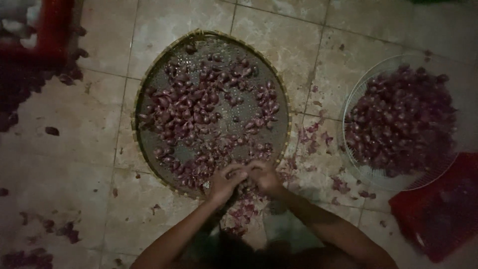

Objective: Sorting small onions on a mesh tray by hand to remove debris and skins.

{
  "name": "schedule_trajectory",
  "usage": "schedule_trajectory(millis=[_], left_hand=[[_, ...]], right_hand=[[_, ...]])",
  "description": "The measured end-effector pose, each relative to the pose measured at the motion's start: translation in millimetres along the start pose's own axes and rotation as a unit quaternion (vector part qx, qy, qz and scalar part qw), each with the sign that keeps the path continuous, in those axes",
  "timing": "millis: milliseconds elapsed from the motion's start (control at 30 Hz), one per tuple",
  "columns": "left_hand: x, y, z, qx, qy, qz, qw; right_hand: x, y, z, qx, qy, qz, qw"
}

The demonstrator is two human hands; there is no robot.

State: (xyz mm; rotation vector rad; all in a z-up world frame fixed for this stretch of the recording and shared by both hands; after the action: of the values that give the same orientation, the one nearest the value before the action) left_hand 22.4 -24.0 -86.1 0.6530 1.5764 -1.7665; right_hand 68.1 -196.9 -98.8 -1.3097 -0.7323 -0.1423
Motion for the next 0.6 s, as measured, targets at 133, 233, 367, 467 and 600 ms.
schedule_trajectory(millis=[133,233,367,467,600], left_hand=[[-11,-19,0,-0.042,-0.043,-0.049,0.997],[-6,-15,-17,-0.063,-0.042,-0.051,0.996],[-43,6,-44,-0.089,0.047,0.063,0.993],[-102,18,-36,-0.039,0.272,0.211,0.938],[-95,74,-18,0.038,0.573,0.332,0.749]], right_hand=[[-9,-8,10,0.000,0.042,0.003,0.999],[-3,-1,6,0.123,0.142,-0.219,0.957],[131,-46,-19,-0.096,-0.198,-0.209,0.953],[142,-20,-33,-0.139,-0.512,-0.308,0.790],[125,15,-35,-0.125,-0.602,-0.349,0.707]])
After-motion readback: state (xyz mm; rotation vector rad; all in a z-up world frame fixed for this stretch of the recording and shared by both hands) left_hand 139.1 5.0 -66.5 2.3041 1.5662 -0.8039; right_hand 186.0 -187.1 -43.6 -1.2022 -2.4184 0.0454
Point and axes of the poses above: each hand's wrist, its own y-axis towards the middle knuckle, its own z-axis out of the palm, x = y × z, the point moved 4 cm from there along y, towards the middle knuckle, and after that the axes turned 5 degrees about z, right-handed, at the moved point
